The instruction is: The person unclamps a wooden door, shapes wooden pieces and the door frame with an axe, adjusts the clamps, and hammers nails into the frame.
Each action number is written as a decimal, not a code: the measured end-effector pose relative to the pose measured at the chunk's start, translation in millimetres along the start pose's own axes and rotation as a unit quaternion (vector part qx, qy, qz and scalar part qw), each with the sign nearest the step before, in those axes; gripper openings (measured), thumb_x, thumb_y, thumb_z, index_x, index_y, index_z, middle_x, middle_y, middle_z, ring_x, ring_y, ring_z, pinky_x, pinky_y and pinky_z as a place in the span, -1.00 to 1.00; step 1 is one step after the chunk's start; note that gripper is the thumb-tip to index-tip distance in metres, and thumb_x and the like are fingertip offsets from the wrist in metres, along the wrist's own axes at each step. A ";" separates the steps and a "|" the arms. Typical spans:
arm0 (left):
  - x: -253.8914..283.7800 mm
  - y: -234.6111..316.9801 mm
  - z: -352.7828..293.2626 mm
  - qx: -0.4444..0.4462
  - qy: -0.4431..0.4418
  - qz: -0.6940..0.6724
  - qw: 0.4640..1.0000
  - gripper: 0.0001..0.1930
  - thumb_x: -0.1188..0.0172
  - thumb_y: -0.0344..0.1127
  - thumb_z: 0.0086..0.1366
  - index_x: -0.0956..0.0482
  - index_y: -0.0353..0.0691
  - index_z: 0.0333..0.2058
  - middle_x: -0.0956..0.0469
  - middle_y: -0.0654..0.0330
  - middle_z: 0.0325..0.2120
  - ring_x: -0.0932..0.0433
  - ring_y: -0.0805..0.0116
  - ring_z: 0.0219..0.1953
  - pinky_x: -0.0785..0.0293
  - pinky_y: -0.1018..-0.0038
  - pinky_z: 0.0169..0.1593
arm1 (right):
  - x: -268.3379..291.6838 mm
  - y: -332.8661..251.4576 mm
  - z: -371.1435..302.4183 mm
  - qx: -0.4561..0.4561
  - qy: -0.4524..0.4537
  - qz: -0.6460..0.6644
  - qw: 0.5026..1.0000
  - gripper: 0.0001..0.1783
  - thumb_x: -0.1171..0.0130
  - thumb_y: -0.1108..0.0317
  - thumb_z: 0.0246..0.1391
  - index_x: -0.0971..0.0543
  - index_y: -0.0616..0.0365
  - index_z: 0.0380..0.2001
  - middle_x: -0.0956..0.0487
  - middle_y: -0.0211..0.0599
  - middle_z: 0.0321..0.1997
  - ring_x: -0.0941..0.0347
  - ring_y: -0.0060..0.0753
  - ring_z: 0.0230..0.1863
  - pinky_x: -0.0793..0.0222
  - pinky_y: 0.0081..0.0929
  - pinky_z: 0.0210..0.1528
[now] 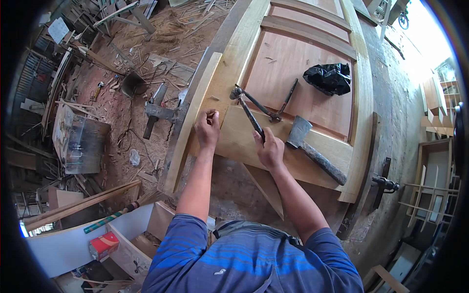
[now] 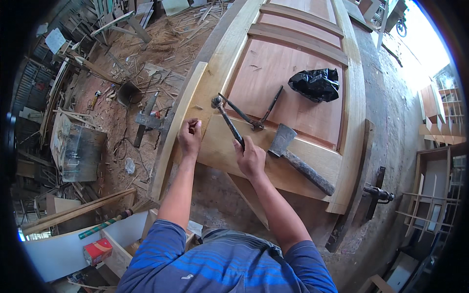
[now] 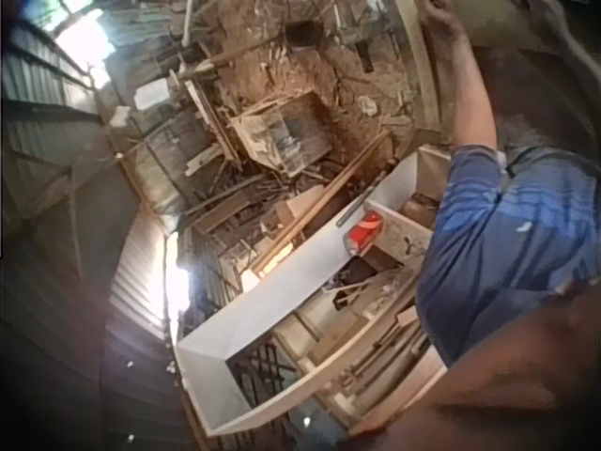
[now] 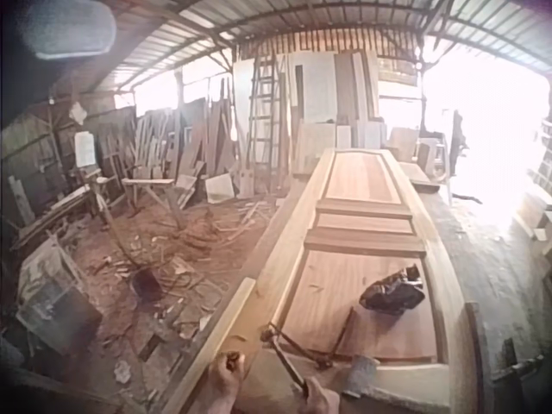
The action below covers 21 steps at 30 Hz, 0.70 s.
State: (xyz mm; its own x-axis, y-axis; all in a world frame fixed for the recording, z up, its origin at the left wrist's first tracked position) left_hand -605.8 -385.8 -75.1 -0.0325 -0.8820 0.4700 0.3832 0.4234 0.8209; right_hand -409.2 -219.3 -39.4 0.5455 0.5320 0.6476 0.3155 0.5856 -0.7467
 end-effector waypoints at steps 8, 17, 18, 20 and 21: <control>1.4 2.2 2.3 -0.025 -0.016 0.021 0.999 -0.83 -0.40 -0.32 0.40 -0.73 -0.27 -0.13 -0.79 0.08 -0.26 -0.78 0.22 -0.21 -0.66 0.33 -0.07 | -1.2 -4.0 -0.1 0.011 0.004 -0.008 1.000 -0.60 -0.19 -0.06 0.46 -0.56 0.08 -0.20 -0.64 0.05 -0.52 -0.63 0.30 -0.41 -0.44 0.18 -0.33; -0.6 9.0 -0.6 -0.050 -0.031 0.030 0.998 -0.73 -0.46 -0.38 0.31 -0.72 -0.21 -0.03 -0.80 0.14 -0.23 -0.79 0.21 -0.16 -0.69 0.29 0.00 | 5.6 -6.1 -0.2 0.022 -0.055 -0.001 0.998 -0.61 -0.20 -0.05 0.46 -0.55 0.08 -0.22 -0.63 0.06 -0.52 -0.63 0.31 -0.40 -0.45 0.17 -0.33; 0.3 9.4 -1.1 -0.042 -0.034 0.017 0.998 -0.69 -0.46 -0.39 0.30 -0.70 -0.20 0.01 -0.80 0.15 -0.23 -0.79 0.22 -0.17 -0.69 0.30 0.00 | 7.9 -10.7 -0.4 0.024 -0.056 -0.001 0.998 -0.61 -0.20 -0.05 0.46 -0.55 0.08 -0.22 -0.63 0.06 -0.52 -0.63 0.31 -0.40 -0.45 0.17 -0.33; -0.6 11.0 0.7 -0.038 -0.031 0.004 0.999 -0.64 -0.46 -0.42 0.30 -0.67 -0.19 0.06 -0.80 0.16 -0.25 -0.79 0.23 -0.18 -0.70 0.31 -0.02 | 13.7 -20.0 -1.4 0.033 -0.060 0.017 0.997 -0.60 -0.21 -0.04 0.46 -0.54 0.10 -0.23 -0.62 0.07 -0.52 -0.63 0.31 -0.40 -0.46 0.14 -0.33; -0.9 10.9 -0.3 -0.034 -0.031 -0.010 0.999 -0.58 -0.46 -0.45 0.29 -0.64 -0.17 0.12 -0.80 0.16 -0.26 -0.80 0.24 -0.18 -0.70 0.33 -0.03 | 16.9 -25.3 -1.8 0.034 -0.063 0.016 0.997 -0.60 -0.21 -0.04 0.46 -0.54 0.10 -0.23 -0.62 0.07 -0.52 -0.63 0.31 -0.40 -0.46 0.14 -0.33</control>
State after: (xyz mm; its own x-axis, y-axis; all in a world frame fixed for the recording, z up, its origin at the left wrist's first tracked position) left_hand -601.3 -380.4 -66.7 -0.0973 -0.8745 0.4752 0.4438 0.3893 0.8072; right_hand -406.5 -226.3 -9.9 0.4520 0.6207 0.6407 0.2446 0.6045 -0.7581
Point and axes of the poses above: each hand's wrist, its own z-axis towards the middle knuckle, its own x-axis out of the back of the hand, y = z × x, the point moved 3 cm from there along z, towards the middle knuckle
